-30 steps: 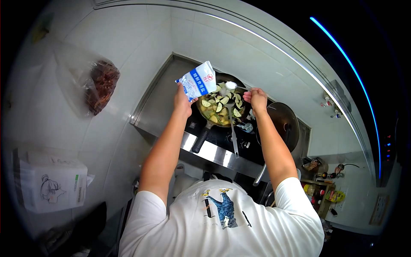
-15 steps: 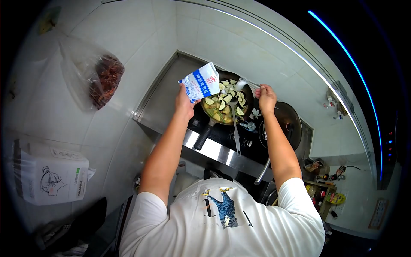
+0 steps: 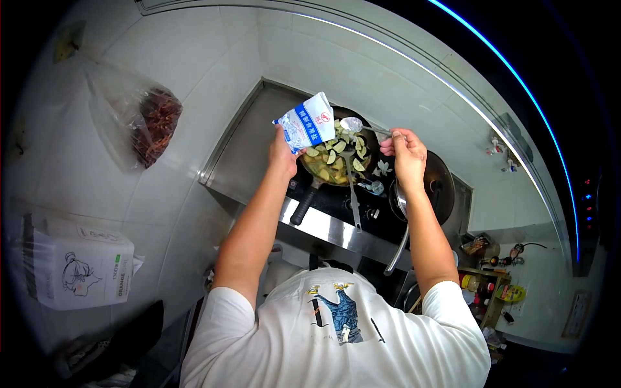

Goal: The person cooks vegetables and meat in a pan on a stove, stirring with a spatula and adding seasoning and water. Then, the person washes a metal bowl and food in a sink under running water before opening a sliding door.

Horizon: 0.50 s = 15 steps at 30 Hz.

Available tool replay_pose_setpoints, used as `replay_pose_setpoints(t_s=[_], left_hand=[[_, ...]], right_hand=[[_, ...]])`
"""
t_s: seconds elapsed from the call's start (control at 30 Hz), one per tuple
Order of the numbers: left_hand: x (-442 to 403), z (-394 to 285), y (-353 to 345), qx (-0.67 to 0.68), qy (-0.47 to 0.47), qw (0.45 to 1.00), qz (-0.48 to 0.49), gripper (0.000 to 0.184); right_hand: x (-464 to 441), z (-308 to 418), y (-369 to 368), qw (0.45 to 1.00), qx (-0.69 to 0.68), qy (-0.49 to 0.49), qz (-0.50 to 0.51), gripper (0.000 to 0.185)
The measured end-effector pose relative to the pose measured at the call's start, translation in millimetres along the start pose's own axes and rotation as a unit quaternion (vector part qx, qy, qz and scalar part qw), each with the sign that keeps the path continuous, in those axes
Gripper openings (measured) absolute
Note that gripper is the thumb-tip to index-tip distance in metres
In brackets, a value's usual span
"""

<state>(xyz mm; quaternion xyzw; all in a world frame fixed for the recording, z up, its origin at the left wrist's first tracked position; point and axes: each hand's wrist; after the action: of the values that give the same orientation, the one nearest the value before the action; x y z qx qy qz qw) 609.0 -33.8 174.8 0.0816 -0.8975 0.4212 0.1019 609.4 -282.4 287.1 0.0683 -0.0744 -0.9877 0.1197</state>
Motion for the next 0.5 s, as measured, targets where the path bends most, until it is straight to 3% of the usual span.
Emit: replay_pose_setpoints(t_s=[0.5], left_hand=[[2.8,4.2,-7.8,-0.01,0.004,1.0,-0.024,0.04]], right_hand=[[9.2,8.7,-8.0,0.999,0.018,-0.029,0.012,0.018]])
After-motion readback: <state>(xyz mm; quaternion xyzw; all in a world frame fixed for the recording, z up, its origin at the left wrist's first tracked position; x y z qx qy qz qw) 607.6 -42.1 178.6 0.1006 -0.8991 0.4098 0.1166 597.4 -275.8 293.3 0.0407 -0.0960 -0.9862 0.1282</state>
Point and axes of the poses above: each hand's wrist, its own x-axis away from the middle knuckle, its own y-axis out of the back of the hand, z = x × y, and after that the axes turned 15 degrees about z, right-handed
